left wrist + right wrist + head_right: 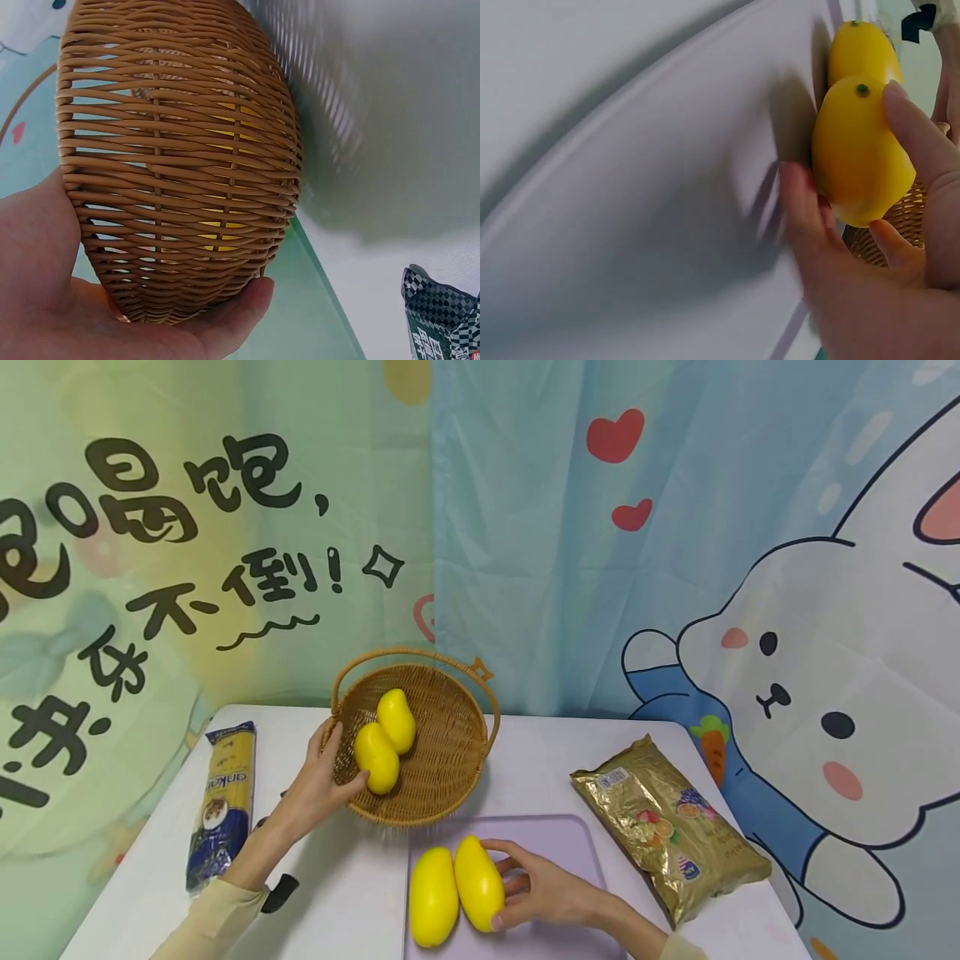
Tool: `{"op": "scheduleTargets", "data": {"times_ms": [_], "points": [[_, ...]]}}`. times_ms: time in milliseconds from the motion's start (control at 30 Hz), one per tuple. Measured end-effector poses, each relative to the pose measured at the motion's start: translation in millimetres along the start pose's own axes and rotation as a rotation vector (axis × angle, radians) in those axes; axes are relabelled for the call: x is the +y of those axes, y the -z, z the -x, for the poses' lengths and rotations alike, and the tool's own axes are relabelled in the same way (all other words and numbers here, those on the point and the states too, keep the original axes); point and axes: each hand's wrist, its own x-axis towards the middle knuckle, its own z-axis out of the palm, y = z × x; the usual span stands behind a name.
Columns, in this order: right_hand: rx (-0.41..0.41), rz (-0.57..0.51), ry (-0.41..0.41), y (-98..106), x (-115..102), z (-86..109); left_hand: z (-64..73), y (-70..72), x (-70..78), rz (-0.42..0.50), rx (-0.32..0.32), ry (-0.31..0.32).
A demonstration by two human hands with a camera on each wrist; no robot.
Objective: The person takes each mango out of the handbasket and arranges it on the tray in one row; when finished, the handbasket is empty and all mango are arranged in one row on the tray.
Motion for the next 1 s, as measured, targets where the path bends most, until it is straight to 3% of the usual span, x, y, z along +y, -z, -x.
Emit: {"op": "scheduleTargets", "data": {"times_ms": [200, 367, 733, 1000], "points": [[0.056, 0.19, 0.055, -1.3, -1.0, 5.2, 0.5, 1.5, 1.0, 0.007, -0.008, 0.015], [0.088, 0.289, 0.126, -1.5, -0.2, 8.8, -1.4, 2.0, 0.9, 0.002, -0.004, 0.009], [0.108, 0.333, 0.131, -6.2, 7.0, 6.4, -1.1, -0.2, -1.2, 0.002, -0.005, 0.004], [0.124, 0.358, 0.082, -3.1, 2.9, 8.1, -0.7, -0.1, -1.4, 0.0, -0.006, 0.004]]}}
